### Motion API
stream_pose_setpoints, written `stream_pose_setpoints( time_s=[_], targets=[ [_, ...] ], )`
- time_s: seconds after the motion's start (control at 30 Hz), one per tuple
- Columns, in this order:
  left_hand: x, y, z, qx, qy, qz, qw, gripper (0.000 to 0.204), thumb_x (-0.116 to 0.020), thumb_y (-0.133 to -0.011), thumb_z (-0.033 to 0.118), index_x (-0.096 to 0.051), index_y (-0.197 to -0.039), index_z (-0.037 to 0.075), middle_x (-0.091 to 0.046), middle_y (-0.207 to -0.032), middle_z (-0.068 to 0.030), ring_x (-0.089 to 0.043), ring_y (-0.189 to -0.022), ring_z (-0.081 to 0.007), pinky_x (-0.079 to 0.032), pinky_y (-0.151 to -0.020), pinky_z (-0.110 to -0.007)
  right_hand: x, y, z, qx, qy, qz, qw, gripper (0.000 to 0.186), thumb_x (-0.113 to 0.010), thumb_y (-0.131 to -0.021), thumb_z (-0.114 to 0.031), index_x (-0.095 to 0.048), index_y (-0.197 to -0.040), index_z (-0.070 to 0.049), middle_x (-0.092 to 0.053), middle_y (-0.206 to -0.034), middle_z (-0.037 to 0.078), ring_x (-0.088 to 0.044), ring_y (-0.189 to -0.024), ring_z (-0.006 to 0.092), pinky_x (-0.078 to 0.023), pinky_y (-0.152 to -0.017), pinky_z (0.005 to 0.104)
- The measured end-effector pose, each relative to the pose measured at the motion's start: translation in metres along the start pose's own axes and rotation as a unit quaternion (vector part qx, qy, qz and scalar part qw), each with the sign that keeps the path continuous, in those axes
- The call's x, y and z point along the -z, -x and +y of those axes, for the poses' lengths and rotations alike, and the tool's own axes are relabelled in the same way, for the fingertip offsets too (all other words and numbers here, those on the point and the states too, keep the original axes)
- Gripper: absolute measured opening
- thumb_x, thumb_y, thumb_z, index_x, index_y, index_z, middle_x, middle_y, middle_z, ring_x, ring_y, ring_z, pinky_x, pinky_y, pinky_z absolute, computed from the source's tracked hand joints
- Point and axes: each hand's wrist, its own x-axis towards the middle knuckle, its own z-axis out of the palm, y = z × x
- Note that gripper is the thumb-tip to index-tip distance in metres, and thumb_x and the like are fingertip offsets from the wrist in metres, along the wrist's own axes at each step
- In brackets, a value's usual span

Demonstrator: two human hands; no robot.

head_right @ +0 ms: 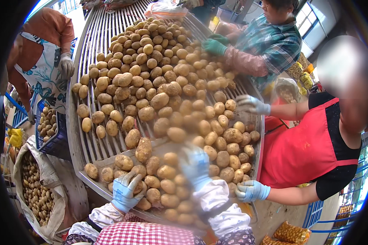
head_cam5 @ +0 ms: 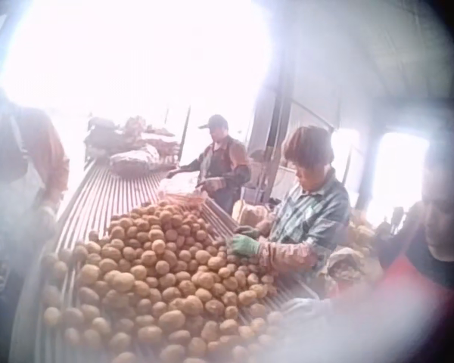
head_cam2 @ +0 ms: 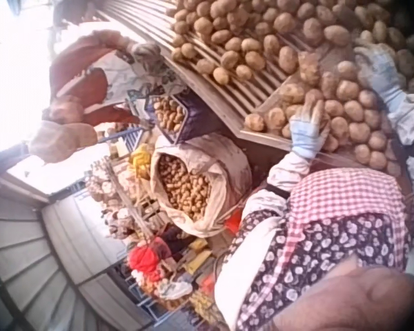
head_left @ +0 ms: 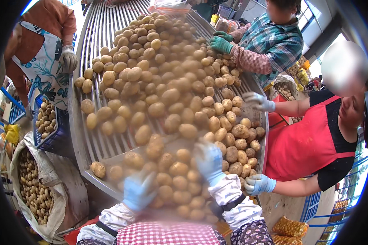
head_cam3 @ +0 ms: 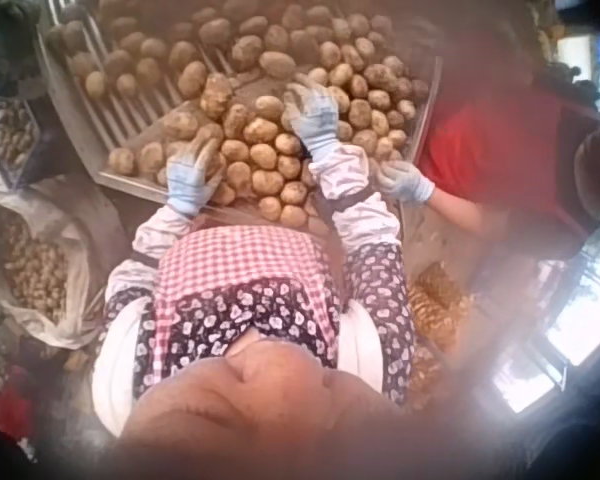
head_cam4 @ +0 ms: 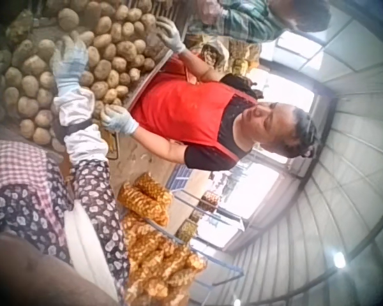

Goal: The recorder and several other workers are sorting harvested potatoes on a metal table, removing debris and damaged items and placing good ones into bags.

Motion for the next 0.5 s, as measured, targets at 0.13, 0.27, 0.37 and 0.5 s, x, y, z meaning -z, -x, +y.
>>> stream_pose_setpoints(
  time_s=[0.13, 0.27, 0.37, 0.5],
  targets=[
    [0.004, -0.007, 0.002, -0.004, 0.008, -0.011, 1.0, 0.053, -0.078, -0.066, 0.022, -0.061, -0.114, 0.011, -0.06, -0.113, -0.0136, -0.06, -0.095, -0.0324, -0.047, -0.082, -0.044, -0.014, -0.066, -0.015, -0.182, 0.159, 0.001, 0.97, 0.055, -0.071, -0.076, -0.033, -0.055, -0.123, -0.01, -0.059, -0.116, 0.014, -0.054, -0.11, 0.0313, -0.039, -0.094, 0.0507],
    [0.009, -0.022, 0.005, -0.058, 0.038, 0.078, 0.995, 0.035, -0.071, -0.066, 0.013, -0.063, -0.099, 0.005, -0.061, -0.08, -0.0127, -0.058, -0.059, -0.031, -0.046, -0.051, -0.042, -0.005, -0.082, -0.025, -0.268, 0.133, -0.121, 0.946, 0.061, -0.072, -0.077, -0.035, -0.05, -0.128, -0.01, -0.057, -0.118, 0.015, -0.053, -0.114, 0.0341, -0.041, -0.096, 0.0468],
    [0.008, -0.022, 0.006, -0.058, 0.048, 0.088, 0.993, 0.034, -0.07, -0.065, 0.012, -0.063, -0.098, 0.005, -0.061, -0.081, -0.0136, -0.058, -0.058, -0.0314, -0.046, -0.051, -0.043, -0.011, -0.043, -0.024, -0.29, -0.264, 0.112, 0.913, 0.064, -0.073, -0.079, -0.012, -0.042, -0.135, -0.009, -0.05, -0.121, 0.01, -0.054, -0.11, 0.0245, -0.048, -0.091, 0.0338],
    [0.006, -0.004, -0.003, -0.034, 0.097, 0.035, 0.994, 0.045, -0.073, -0.067, 0.015, -0.061, -0.109, 0.004, -0.062, -0.096, -0.0157, -0.061, -0.076, -0.0331, -0.049, -0.067, -0.041, 0.009, -0.014, -0.062, -0.24, -0.556, 0.163, 0.779, 0.054, -0.065, -0.088, -0.005, -0.041, -0.137, -0.008, -0.054, -0.116, 0.005, -0.054, -0.102, 0.0138, -0.049, -0.085, 0.0242]
  ],
)
